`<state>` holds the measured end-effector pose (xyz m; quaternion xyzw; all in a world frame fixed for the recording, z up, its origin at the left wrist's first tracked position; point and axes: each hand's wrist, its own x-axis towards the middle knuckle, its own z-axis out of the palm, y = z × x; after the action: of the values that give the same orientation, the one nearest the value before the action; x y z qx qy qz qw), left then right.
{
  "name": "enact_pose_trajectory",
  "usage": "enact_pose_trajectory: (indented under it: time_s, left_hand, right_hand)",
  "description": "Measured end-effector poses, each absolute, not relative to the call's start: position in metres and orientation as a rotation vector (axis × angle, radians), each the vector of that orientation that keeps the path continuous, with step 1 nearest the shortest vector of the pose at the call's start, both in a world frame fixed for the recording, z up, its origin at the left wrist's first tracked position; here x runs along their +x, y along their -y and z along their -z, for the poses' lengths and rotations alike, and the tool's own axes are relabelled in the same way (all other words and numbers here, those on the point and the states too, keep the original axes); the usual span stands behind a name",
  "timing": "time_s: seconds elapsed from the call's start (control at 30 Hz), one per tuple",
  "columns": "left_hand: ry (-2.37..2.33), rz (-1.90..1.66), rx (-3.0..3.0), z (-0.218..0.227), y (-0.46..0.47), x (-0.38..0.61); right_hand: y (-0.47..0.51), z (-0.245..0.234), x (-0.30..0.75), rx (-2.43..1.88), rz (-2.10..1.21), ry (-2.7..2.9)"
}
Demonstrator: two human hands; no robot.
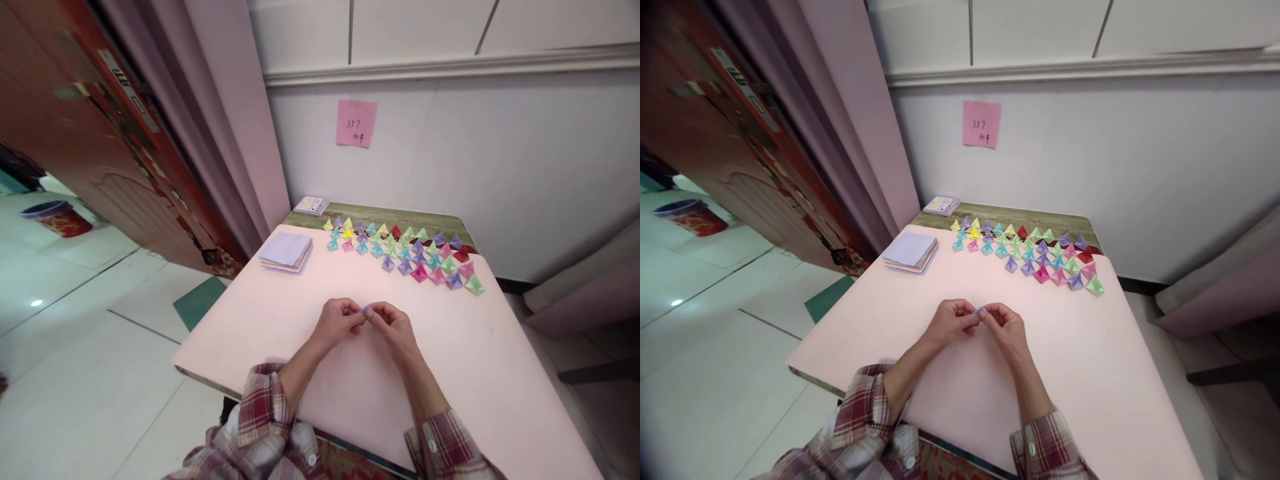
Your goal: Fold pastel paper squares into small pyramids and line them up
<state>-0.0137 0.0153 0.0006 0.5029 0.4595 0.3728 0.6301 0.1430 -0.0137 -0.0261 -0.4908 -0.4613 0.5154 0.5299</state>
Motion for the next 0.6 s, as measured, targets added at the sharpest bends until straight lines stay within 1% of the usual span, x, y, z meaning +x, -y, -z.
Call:
enact_pose_trajectory:
  time_s: [0.13, 0.33, 0.6]
  left_hand:
    - [-1.051, -0.808, 1.149, 0.0003, -0.0139, -0.0132]
    - [-1.026, -0.870, 1.004, 0.0040, -0.0105, -0.0070]
    - [-1.081, -1.004, 1.025, -0.0014, -0.0102, -0.0058]
  right_hand:
    - [0.0136, 0.0262, 0.1426, -1.205, -1.188, 1.166]
    - [0.0131, 0.0272, 0.1436, -1.222, -1.098, 1.059]
    - [0.0158, 0.0247, 0.1417, -1.259, -1.136, 1.134]
